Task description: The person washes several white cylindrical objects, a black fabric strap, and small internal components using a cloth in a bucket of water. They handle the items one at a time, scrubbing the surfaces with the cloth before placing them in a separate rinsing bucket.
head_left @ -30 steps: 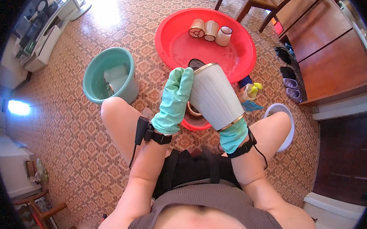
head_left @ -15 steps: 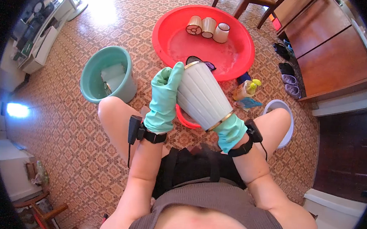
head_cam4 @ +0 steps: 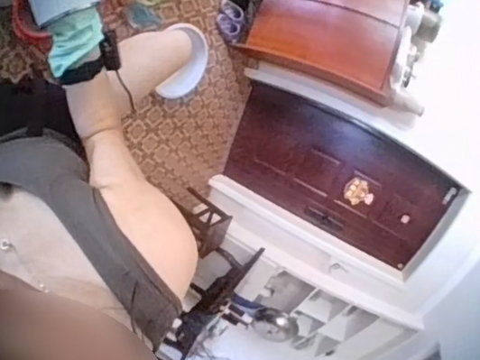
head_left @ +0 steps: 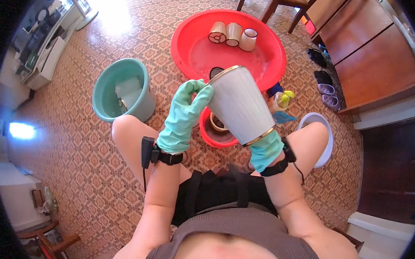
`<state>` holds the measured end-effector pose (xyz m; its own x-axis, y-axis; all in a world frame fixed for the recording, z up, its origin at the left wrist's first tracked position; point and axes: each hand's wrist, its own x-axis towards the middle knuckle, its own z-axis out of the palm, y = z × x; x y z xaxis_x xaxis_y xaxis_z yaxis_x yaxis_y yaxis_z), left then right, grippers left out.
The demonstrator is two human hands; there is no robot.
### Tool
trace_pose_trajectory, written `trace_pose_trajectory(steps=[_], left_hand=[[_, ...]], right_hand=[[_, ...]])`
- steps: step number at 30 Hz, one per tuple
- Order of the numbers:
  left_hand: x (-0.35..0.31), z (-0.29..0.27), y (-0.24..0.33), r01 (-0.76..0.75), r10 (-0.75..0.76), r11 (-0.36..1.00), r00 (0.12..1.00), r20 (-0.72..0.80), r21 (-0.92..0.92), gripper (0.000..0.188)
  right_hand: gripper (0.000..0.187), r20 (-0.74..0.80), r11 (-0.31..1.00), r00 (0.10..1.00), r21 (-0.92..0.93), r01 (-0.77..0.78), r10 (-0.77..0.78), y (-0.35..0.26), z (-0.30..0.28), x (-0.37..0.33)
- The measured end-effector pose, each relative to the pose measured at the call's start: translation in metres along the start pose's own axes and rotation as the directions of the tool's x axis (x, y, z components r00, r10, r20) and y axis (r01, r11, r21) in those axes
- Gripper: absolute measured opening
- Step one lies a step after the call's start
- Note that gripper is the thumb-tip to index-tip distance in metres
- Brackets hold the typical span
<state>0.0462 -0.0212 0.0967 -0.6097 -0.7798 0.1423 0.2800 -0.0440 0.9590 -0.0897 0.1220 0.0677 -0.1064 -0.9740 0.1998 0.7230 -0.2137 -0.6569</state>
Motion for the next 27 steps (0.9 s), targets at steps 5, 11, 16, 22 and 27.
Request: trace_pose_trajectory(steps=[5, 11, 16, 22, 27], left_hand=[[-0.002, 0.017, 0.008, 0.076, -0.079, 0.987, 0.997, -0.017, -0.14, 0.015], [-0.002, 0.02, 0.009, -0.345, 0.372, 0.898, 0.926, -0.056, 0.272, 0.025], [-0.01, 0.019, 0.02, -0.081, 0.081, 0.997, 0.995, -0.058, -0.005, 0.035], [-0.009, 0.015, 0.0, -0.189, 0.192, 0.979, 0.981, -0.028, 0.078, 0.022], [-0.005, 0.004, -0.012, -0.332, 0.308, 0.928, 0.938, 0.157, 0.166, 0.015]], right_hand=[[0.054, -0.072, 0.632, 0.997, -0.773, -0.056, 0.001, 0.01, -0.007, -0.001], [0.053, -0.226, 0.973, 0.965, 0.214, -0.082, 0.131, 0.04, -0.018, -0.007], [0.052, -0.066, 0.966, 0.997, -0.249, -0.065, 0.05, 0.02, 0.013, 0.001], [0.053, 0.033, -0.249, 0.992, -0.969, 0.001, -0.125, 0.005, 0.021, -0.005], [0.052, -0.159, 0.869, 0.975, -0.492, 0.057, -0.154, -0.009, 0.019, 0.0]])
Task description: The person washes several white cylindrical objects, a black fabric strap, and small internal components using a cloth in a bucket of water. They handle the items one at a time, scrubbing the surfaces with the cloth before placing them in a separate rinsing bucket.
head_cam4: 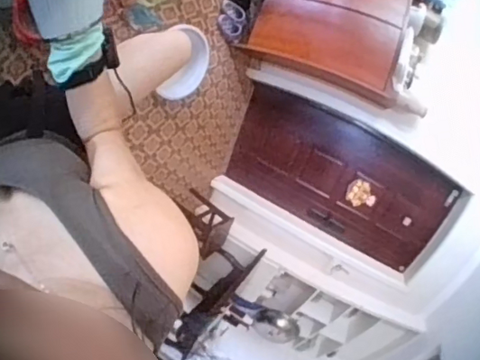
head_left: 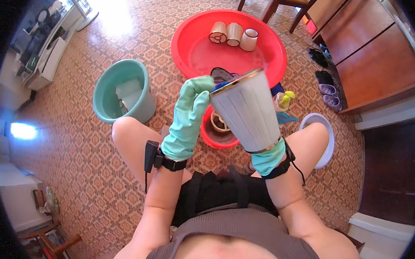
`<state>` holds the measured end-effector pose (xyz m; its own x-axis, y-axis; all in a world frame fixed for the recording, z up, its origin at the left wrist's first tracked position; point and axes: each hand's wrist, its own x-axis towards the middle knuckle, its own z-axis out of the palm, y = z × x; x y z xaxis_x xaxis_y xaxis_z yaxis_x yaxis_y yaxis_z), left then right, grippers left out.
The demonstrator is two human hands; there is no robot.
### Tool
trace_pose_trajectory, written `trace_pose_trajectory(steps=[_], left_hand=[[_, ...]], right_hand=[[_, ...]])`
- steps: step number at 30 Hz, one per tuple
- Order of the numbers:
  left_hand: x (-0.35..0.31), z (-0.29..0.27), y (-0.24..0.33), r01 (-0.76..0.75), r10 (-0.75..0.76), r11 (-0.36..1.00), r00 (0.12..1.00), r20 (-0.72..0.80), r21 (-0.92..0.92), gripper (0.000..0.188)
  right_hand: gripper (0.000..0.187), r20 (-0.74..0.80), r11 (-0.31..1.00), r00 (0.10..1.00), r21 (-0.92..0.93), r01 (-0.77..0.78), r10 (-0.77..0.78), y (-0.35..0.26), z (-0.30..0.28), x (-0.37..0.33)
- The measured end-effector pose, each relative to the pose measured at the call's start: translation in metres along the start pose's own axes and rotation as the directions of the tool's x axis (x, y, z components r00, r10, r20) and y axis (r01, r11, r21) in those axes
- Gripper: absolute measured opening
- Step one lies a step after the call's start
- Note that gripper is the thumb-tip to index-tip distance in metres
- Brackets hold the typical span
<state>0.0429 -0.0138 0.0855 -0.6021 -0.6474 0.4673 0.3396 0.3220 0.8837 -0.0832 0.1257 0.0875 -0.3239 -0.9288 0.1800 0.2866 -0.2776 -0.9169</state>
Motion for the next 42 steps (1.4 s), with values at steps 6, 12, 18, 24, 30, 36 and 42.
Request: trace_pose_trajectory(steps=[6, 12, 18, 24, 30, 36, 42], left_hand=[[-0.007, 0.03, 0.026, 0.141, -0.043, 0.836, 0.98, 0.192, -0.531, 0.112], [-0.007, 0.022, 0.061, 0.272, -0.091, 0.782, 0.94, 0.329, -0.561, 0.128], [-0.006, 0.014, 0.039, 0.206, -0.057, 0.829, 0.956, 0.288, -0.519, 0.124], [-0.008, 0.024, 0.036, 0.165, -0.136, 0.769, 0.986, 0.094, -0.618, 0.074], [-0.013, 0.024, 0.027, 0.013, 0.041, 0.83, 0.996, 0.083, -0.558, 0.071], [-0.002, 0.008, 0.042, 0.508, -0.423, 0.742, 0.861, 0.282, -0.437, 0.084], [0.003, -0.008, 0.036, 0.726, -0.481, 0.562, 0.677, 0.557, -0.397, 0.079]], right_hand=[[0.045, 0.23, -0.473, 0.969, -0.866, 0.163, -0.087, -0.077, 0.052, 0.015], [0.074, -0.253, 0.967, 0.963, -0.209, -0.147, 0.092, -0.06, 0.037, -0.015], [0.088, -0.116, 0.808, 0.993, -0.588, -0.042, -0.033, -0.077, 0.051, 0.007], [0.029, -0.025, 0.43, 0.966, -0.898, 0.091, -0.257, -0.056, 0.04, 0.024], [0.05, -0.09, 0.663, 0.984, -0.748, 0.034, -0.152, -0.057, 0.043, 0.014], [0.062, 0.25, 0.227, 0.956, -0.951, 0.212, 0.155, -0.007, -0.051, -0.046], [0.063, 0.202, 0.893, 0.918, -0.374, -0.249, 0.341, -0.003, -0.045, -0.065]])
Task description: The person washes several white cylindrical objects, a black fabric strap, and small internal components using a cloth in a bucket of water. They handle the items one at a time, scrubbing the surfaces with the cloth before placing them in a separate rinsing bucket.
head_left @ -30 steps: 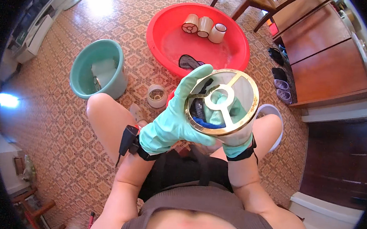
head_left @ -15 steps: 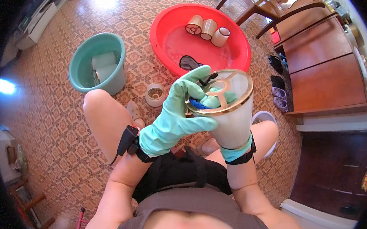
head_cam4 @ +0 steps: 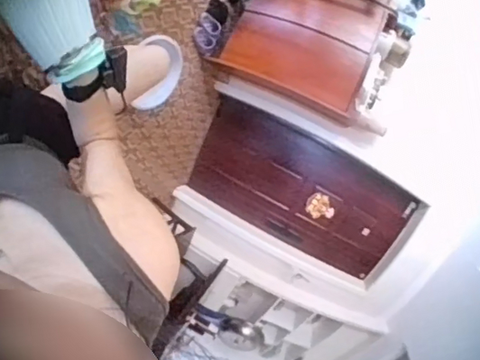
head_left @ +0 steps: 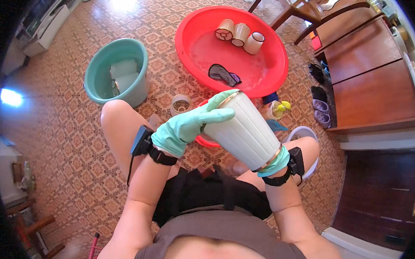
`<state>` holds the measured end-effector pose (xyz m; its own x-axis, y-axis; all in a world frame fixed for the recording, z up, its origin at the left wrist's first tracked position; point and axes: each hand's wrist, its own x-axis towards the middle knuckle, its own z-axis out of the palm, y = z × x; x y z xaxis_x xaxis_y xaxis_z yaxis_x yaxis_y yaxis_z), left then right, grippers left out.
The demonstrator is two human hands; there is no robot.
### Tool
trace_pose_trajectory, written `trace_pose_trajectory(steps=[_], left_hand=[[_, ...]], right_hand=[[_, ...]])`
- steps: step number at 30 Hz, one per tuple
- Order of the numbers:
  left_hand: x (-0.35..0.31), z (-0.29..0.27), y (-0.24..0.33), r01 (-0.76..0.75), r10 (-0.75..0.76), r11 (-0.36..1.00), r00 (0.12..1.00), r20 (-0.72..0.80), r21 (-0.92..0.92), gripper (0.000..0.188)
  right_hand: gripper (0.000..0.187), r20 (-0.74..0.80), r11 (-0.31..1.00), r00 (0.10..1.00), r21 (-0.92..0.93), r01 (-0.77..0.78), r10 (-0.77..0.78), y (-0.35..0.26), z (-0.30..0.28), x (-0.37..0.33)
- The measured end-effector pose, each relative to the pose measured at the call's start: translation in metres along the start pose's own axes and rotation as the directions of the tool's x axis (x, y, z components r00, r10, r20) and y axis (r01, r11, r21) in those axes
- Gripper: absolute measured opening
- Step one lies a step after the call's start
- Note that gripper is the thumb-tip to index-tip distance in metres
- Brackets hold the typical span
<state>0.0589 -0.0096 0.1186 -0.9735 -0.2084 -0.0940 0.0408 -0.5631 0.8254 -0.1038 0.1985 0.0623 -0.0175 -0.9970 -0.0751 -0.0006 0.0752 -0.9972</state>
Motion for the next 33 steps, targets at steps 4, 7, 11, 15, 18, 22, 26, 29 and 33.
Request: trace_pose_trajectory(steps=[4, 7, 11, 15, 18, 22, 26, 29, 33], left_hand=[[-0.002, -0.002, -0.002, 0.014, -0.015, 1.0, 0.997, 0.079, 0.003, 0.079], [0.001, -0.004, -0.006, -0.054, 0.042, 0.996, 0.986, 0.164, 0.064, 0.086], [0.005, -0.001, -0.004, -0.183, 0.162, 0.979, 0.964, 0.211, 0.084, 0.095], [0.005, -0.005, -0.002, -0.194, 0.172, 0.979, 0.956, 0.239, 0.07, 0.102], [0.006, -0.006, -0.002, -0.198, 0.182, 0.979, 0.952, 0.246, 0.043, 0.104], [-0.001, 0.002, 0.001, -0.217, 0.199, 0.974, 0.956, 0.214, 0.066, 0.104], [-0.001, -0.003, 0.0, -0.194, 0.184, 0.98, 0.964, 0.189, 0.034, 0.104], [-0.004, -0.003, 0.002, -0.2, 0.199, 0.98, 0.967, 0.158, -0.01, 0.106], [-0.001, -0.003, 0.003, -0.284, 0.264, 0.953, 0.949, 0.174, 0.102, 0.115]], right_hand=[[0.065, -0.008, 0.946, 0.999, 0.322, -0.046, 0.051, 0.001, 0.006, 0.0], [0.066, -0.03, 0.873, 0.998, 0.486, -0.041, 0.063, 0.003, 0.012, -0.006], [0.068, -0.087, 0.787, 0.994, 0.617, 0.007, 0.06, 0.007, 0.016, -0.014], [0.077, -0.177, 0.816, 0.984, 0.572, 0.085, 0.021, -0.013, 0.043, -0.006], [0.083, -0.244, 0.841, 0.97, 0.522, 0.143, -0.014, -0.024, 0.051, -0.002], [0.083, -0.22, 0.87, 0.975, 0.476, 0.129, -0.024, -0.028, 0.046, -0.002], [0.083, -0.203, 0.898, 0.979, 0.423, 0.12, -0.035, -0.032, 0.041, 0.005], [0.083, -0.201, 0.893, 0.979, 0.433, 0.121, -0.035, -0.033, 0.044, 0.007], [0.083, -0.224, 0.845, 0.974, 0.515, 0.145, -0.031, -0.034, 0.046, 0.005]])
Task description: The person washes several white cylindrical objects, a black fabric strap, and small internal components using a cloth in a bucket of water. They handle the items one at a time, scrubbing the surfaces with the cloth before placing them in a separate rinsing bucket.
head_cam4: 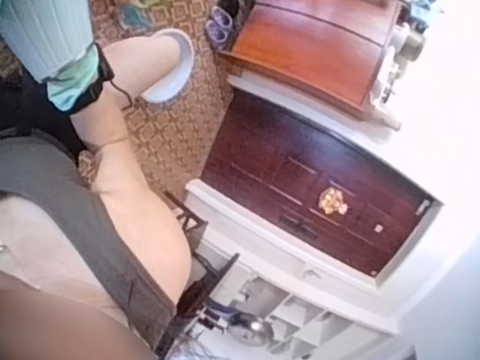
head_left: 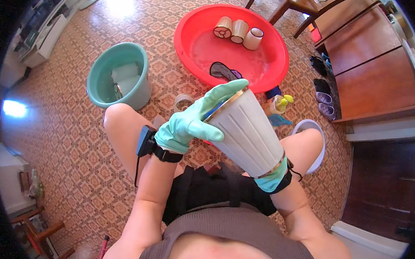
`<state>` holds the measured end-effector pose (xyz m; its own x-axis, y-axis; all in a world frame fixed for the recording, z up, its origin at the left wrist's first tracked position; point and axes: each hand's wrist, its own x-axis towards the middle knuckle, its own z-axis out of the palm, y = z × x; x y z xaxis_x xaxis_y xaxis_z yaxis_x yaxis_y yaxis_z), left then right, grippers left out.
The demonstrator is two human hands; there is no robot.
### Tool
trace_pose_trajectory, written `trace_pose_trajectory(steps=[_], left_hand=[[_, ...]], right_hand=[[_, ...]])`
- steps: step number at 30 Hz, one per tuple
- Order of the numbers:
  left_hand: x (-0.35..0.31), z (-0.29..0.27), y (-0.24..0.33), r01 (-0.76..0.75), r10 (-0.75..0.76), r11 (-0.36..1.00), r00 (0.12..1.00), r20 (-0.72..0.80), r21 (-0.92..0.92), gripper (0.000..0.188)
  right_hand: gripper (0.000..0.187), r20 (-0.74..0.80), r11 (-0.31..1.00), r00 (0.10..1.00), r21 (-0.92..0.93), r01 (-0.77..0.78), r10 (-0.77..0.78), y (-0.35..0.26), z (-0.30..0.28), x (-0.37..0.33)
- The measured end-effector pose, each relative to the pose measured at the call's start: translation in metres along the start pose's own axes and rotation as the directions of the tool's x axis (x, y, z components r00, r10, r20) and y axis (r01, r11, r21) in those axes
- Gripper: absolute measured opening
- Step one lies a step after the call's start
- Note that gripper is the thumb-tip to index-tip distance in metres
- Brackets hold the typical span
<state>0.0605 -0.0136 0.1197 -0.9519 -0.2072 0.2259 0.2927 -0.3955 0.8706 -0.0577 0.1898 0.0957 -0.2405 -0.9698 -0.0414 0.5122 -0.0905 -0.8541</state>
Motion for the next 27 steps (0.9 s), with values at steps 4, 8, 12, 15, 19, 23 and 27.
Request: trace_pose_trajectory(steps=[4, 8, 12, 15, 19, 23, 27], left_hand=[[0.0, -0.008, -0.006, -0.044, 0.049, 0.996, 0.997, 0.054, -0.082, 0.114], [-0.002, -0.015, -0.006, -0.031, 0.027, 0.997, 0.998, 0.057, 0.072, 0.111], [0.001, -0.01, -0.008, 0.065, -0.07, 0.995, 0.995, -0.073, -0.073, 0.103], [0.002, -0.004, -0.004, 0.092, -0.109, 0.973, 0.992, -0.066, -0.212, 0.095], [-0.002, -0.01, -0.002, 0.196, -0.196, 0.981, 0.98, 0.033, 0.002, 0.084], [0.003, -0.012, -0.007, 0.108, -0.119, 0.989, 0.987, 0.109, 0.097, 0.095], [0.004, -0.016, -0.013, -0.04, 0.024, 0.991, 0.992, 0.121, 0.128, 0.102]], right_hand=[[0.083, -0.034, 0.99, 0.998, 0.134, 0.051, -0.047, 0.006, 0.008, 0.005], [0.083, -0.021, 0.996, 0.996, -0.012, 0.086, -0.086, -0.005, -0.002, 0.02], [0.083, 0.09, 0.922, 0.987, -0.356, 0.156, -0.132, -0.017, -0.005, 0.029], [0.083, 0.256, 0.777, 0.954, -0.563, 0.281, -0.159, -0.015, 0.0, 0.029], [0.081, 0.1, 0.917, 0.982, -0.383, -0.11, 0.159, -0.043, 0.021, 0.015], [0.074, 0.213, 0.972, 0.972, -0.187, 0.143, -0.102, 0.002, 0.006, 0.017], [0.062, 0.07, 0.943, 0.997, 0.332, -0.002, -0.022, -0.011, 0.026, 0.02]])
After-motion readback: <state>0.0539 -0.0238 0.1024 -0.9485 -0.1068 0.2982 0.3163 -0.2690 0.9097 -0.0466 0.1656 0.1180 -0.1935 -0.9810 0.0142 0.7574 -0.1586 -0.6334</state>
